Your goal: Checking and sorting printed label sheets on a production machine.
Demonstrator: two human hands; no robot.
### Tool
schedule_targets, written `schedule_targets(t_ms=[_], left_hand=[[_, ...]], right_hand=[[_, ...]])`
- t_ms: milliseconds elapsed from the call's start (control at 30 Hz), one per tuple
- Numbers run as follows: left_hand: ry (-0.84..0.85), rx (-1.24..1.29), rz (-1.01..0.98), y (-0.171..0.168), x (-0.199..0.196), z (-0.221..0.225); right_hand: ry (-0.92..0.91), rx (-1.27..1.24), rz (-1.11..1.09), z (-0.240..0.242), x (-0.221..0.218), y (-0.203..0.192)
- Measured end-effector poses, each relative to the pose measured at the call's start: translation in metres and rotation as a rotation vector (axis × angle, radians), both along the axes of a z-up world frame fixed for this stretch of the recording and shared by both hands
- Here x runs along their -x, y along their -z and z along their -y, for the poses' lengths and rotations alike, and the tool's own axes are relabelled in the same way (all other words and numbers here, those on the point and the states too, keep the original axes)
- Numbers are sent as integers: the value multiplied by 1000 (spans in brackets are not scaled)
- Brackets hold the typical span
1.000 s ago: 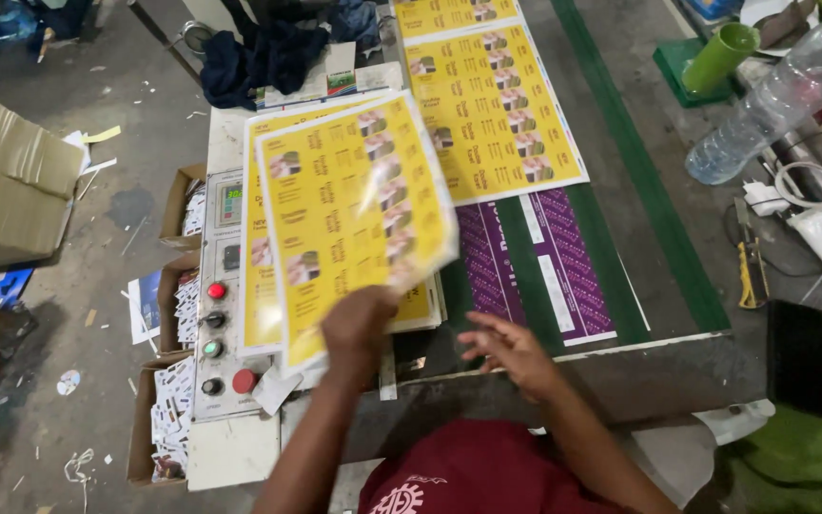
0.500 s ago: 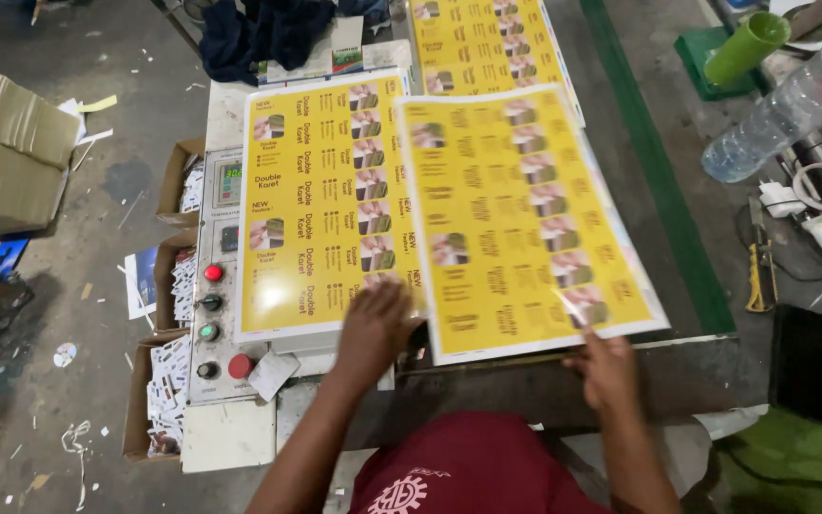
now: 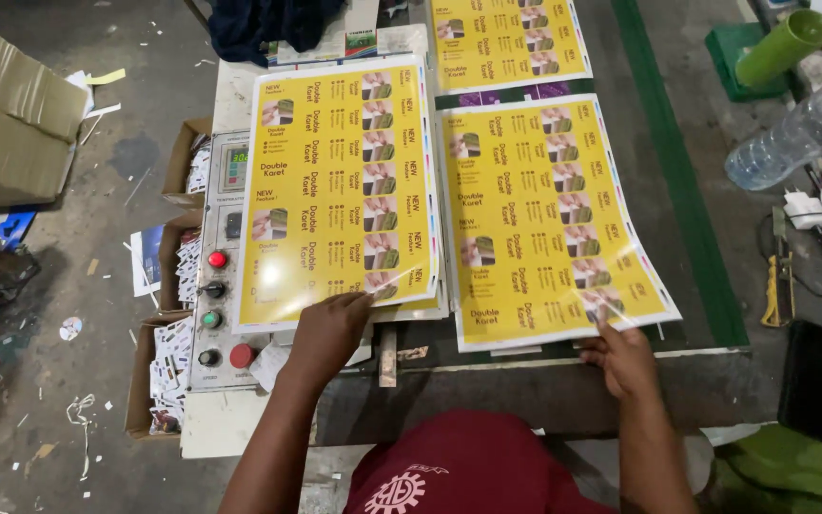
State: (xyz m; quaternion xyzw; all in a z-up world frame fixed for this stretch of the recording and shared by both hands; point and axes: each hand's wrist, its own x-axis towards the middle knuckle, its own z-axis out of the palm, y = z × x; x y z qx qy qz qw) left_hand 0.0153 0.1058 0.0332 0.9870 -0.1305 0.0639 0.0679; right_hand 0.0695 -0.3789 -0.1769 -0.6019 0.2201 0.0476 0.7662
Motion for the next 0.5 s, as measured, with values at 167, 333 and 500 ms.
schedule_targets(t_ms=[167, 333, 500], left_hand=[[-84, 56, 21, 9, 0, -3], [-130, 235, 236, -8, 6, 4], [-47, 353, 453, 43, 5, 7]], right_hand=[[-2, -29, 24, -20, -70, 9], [-53, -81, 6, -22, -128, 22], [-143, -73, -27, -50, -67, -38]])
